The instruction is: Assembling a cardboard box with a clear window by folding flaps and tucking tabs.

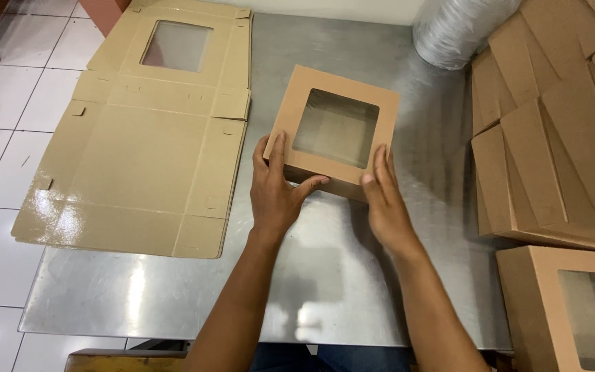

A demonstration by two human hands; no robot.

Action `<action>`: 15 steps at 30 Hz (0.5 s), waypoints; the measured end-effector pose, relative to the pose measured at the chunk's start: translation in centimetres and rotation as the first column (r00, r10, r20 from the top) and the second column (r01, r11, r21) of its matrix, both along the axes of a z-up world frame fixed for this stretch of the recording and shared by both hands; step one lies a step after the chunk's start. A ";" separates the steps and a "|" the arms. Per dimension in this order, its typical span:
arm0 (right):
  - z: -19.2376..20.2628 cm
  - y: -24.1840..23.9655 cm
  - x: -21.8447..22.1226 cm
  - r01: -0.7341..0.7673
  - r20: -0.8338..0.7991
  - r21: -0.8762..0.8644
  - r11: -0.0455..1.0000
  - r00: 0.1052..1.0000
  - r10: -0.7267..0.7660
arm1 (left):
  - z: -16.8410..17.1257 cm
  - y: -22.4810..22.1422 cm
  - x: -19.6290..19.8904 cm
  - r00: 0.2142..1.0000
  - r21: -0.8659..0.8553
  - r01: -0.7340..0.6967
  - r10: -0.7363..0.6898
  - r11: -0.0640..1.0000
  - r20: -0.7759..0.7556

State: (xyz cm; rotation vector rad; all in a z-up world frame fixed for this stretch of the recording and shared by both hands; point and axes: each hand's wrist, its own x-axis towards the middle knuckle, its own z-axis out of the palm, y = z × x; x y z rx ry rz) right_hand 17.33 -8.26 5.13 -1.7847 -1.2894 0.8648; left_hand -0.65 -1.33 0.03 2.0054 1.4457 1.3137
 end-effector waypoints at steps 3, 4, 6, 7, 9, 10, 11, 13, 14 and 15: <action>-0.9 -1.8 -0.9 0.000 0.040 0.086 0.996 0.999 -0.004 | -0.2 -0.1 0.1 1.000 0.001 -0.008 0.008 1.000 -0.006; -1.3 -2.2 -1.3 0.010 0.049 0.097 0.995 0.999 -0.015 | -0.2 -0.1 0.1 1.000 0.012 -0.014 0.014 1.000 -0.011; -2.0 -2.3 -1.4 0.036 0.055 0.135 0.990 0.998 -0.044 | -0.1 -0.2 0.1 1.000 0.036 -0.018 0.019 0.999 -0.011; -2.4 -1.9 -1.4 0.052 0.052 0.161 0.986 0.997 -0.061 | -0.1 -0.2 0.1 1.000 0.048 -0.021 0.021 0.999 -0.011; -3.1 -0.9 -1.2 0.102 0.039 0.202 0.974 0.993 -0.112 | -0.2 -0.4 0.2 0.999 0.117 -0.039 0.041 0.992 -0.015; -3.4 0.3 -0.9 0.134 0.029 0.216 0.967 0.989 -0.144 | -0.2 -0.5 0.3 0.998 0.151 -0.050 0.053 0.987 -0.017; -3.7 1.5 -0.6 0.166 0.019 0.231 0.959 0.984 -0.175 | -0.2 -0.6 0.2 1.000 0.120 -0.027 0.027 0.992 0.001; -4.1 4.4 0.7 0.268 0.022 0.246 0.931 0.959 -0.282 | -0.2 -1.1 0.3 0.999 0.064 0.019 -0.021 0.998 0.041; -4.2 5.7 1.5 0.318 0.022 0.254 0.913 0.942 -0.334 | -0.2 -1.2 0.3 0.997 -0.028 0.047 -0.045 0.998 0.065; -4.4 6.9 2.5 0.311 0.017 0.281 0.908 0.944 -0.329 | -0.1 -1.3 0.4 0.994 -0.119 0.078 -0.068 0.990 0.090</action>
